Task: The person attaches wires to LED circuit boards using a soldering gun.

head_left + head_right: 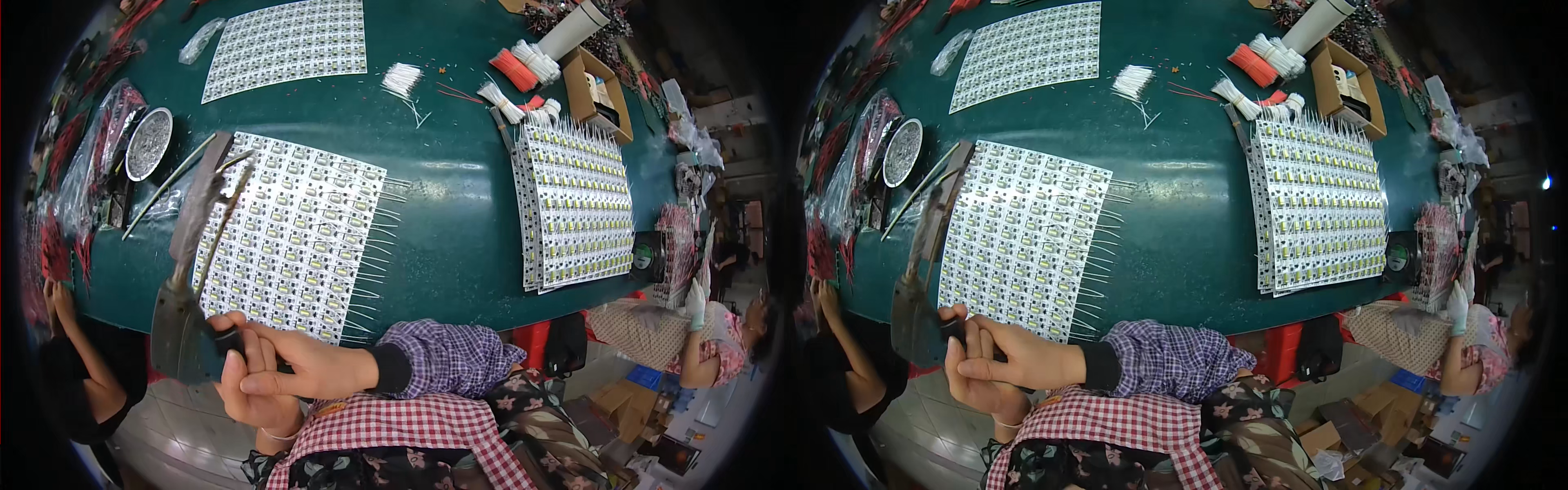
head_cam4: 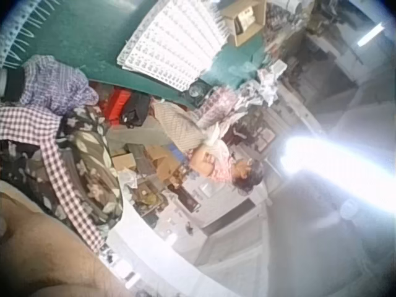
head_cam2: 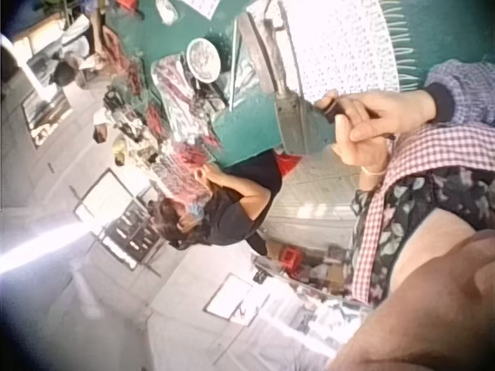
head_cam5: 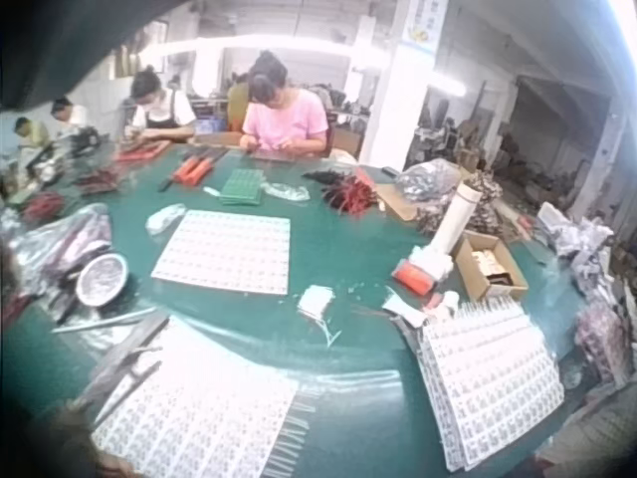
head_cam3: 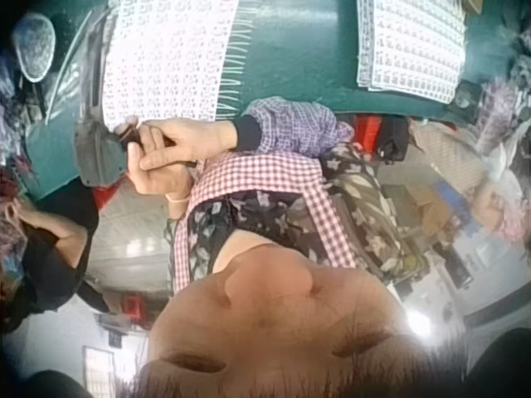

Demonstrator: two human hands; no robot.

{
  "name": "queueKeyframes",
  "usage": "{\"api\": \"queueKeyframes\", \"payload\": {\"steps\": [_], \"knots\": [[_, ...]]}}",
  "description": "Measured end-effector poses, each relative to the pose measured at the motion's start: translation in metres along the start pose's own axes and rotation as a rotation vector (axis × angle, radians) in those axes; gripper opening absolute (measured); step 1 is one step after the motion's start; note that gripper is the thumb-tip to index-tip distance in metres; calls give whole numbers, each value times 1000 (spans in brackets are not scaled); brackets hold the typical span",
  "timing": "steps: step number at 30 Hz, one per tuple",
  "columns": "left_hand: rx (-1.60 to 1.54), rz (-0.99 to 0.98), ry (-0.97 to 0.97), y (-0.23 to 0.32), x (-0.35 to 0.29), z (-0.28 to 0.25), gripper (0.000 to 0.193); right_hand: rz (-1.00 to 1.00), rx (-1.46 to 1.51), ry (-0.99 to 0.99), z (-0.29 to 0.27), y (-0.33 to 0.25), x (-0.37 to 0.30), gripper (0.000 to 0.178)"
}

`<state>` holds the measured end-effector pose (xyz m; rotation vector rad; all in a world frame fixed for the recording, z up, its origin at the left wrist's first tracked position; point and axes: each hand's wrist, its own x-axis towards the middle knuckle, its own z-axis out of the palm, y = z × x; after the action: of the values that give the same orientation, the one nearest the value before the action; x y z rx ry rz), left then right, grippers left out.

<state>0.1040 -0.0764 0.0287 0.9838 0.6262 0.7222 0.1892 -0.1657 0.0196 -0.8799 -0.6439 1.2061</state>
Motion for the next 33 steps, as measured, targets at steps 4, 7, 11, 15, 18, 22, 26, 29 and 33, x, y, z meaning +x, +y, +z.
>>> {"api": "queueKeyframes", "payload": {"steps": [4,7,11,15,18,22,26,29,33], "knots": [[-60,19,-173,9,7,2,47,-134,-539,202,-26,-30,-24,37],[23,117,-12,15,9,-1,47,-163,-820,860,-92,-63,-42,16],[74,141,-34,10,14,-1,41,-174,-1537,1505,-231,-73,-58,25],[118,108,-4,2,6,-5,47,37,-1562,1508,-251,-69,-27,29],[131,136,-83,0,7,-12,37,69,-1566,1440,-251,-70,-11,26],[155,139,-78,-1,8,-14,39,75,-1649,1377,-259,-63,-11,17],[167,122,-38,-1,8,-21,40,-87,-1582,1234,-248,-58,-22,10],[177,107,-17,1,8,-21,42,-180,-1315,1230,-211,-64,-26,10],[170,34,-20,-6,8,-38,60,-235,-1084,1076,-141,-66,-24,7]]}}
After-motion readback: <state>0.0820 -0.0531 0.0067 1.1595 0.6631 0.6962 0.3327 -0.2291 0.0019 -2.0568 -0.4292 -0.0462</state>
